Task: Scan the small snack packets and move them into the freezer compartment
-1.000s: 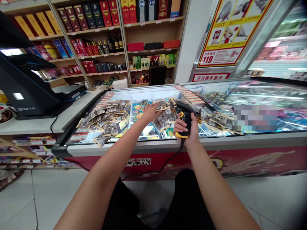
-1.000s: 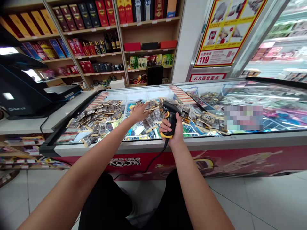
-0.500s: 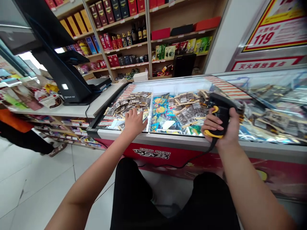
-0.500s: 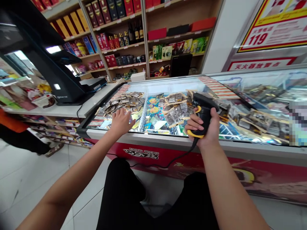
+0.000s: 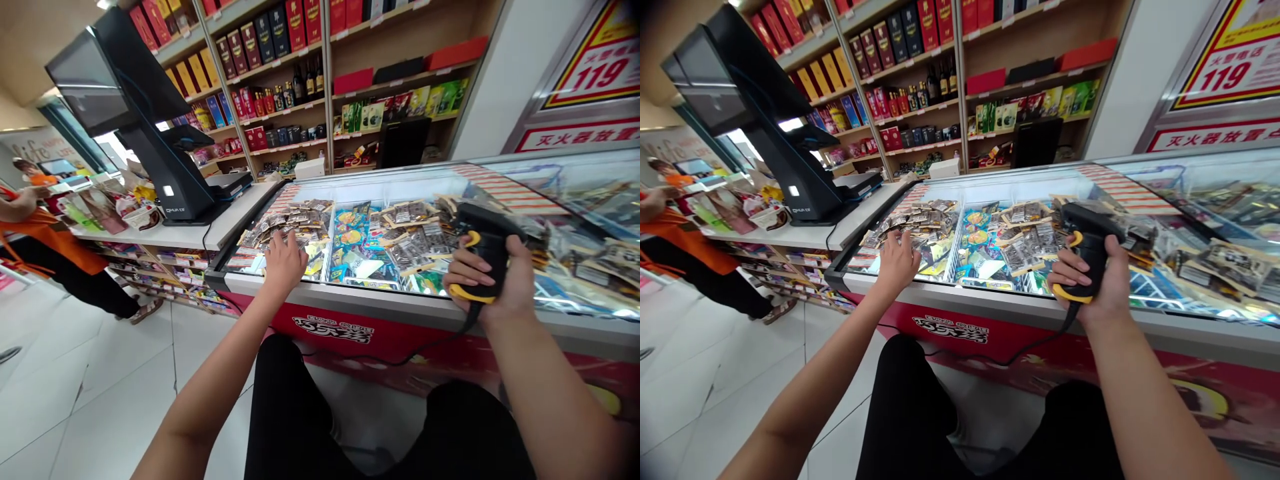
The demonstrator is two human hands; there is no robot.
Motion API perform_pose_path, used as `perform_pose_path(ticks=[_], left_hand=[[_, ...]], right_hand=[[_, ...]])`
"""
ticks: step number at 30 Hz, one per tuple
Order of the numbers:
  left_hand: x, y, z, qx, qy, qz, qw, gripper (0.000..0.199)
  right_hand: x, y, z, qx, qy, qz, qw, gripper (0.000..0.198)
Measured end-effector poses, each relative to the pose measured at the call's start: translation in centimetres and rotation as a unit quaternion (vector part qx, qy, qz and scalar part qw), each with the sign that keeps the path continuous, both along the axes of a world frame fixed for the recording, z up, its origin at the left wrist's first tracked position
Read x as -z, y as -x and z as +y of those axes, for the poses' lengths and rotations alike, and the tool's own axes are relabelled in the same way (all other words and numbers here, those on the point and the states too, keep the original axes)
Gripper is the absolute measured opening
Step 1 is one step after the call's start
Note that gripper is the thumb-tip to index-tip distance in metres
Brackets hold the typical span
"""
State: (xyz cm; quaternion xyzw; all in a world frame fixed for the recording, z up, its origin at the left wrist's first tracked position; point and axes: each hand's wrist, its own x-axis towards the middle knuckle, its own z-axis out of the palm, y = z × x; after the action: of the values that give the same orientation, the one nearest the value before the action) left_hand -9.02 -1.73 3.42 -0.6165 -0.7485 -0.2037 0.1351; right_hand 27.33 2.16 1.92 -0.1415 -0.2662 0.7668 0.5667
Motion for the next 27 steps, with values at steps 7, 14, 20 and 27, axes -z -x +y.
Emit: perform_pose_path(ticks=[7, 14, 20, 27], left_hand=[[-0.9, -2.4, 2.1, 0.178, -0.072, -0.428, 0.883, 0.046], [-0.1, -7.0, 6.9, 0.253, -0.017, -0.658, 0.709, 0.047], [3.9, -7.4, 8.3, 0.27, -0.065, -0.471, 0.837, 0.039], [5.1, -8.8, 7.0, 0.337, -0.157, -0.12, 0.92, 0.073]], right_hand=[[0.2, -0.1, 0.1, -0.015, 0.002, 0.001, 1.0, 0.037], [0.5, 0.6, 0.5, -0.127, -0.027, -0.132, 0.983, 0.041], [0.4, 1.3, 0.5, -0.164, -0.042, -0.188, 0.967, 0.042], [0.3, 1.1, 0.2, -0.159, -0.048, -0.183, 0.969, 0.044]])
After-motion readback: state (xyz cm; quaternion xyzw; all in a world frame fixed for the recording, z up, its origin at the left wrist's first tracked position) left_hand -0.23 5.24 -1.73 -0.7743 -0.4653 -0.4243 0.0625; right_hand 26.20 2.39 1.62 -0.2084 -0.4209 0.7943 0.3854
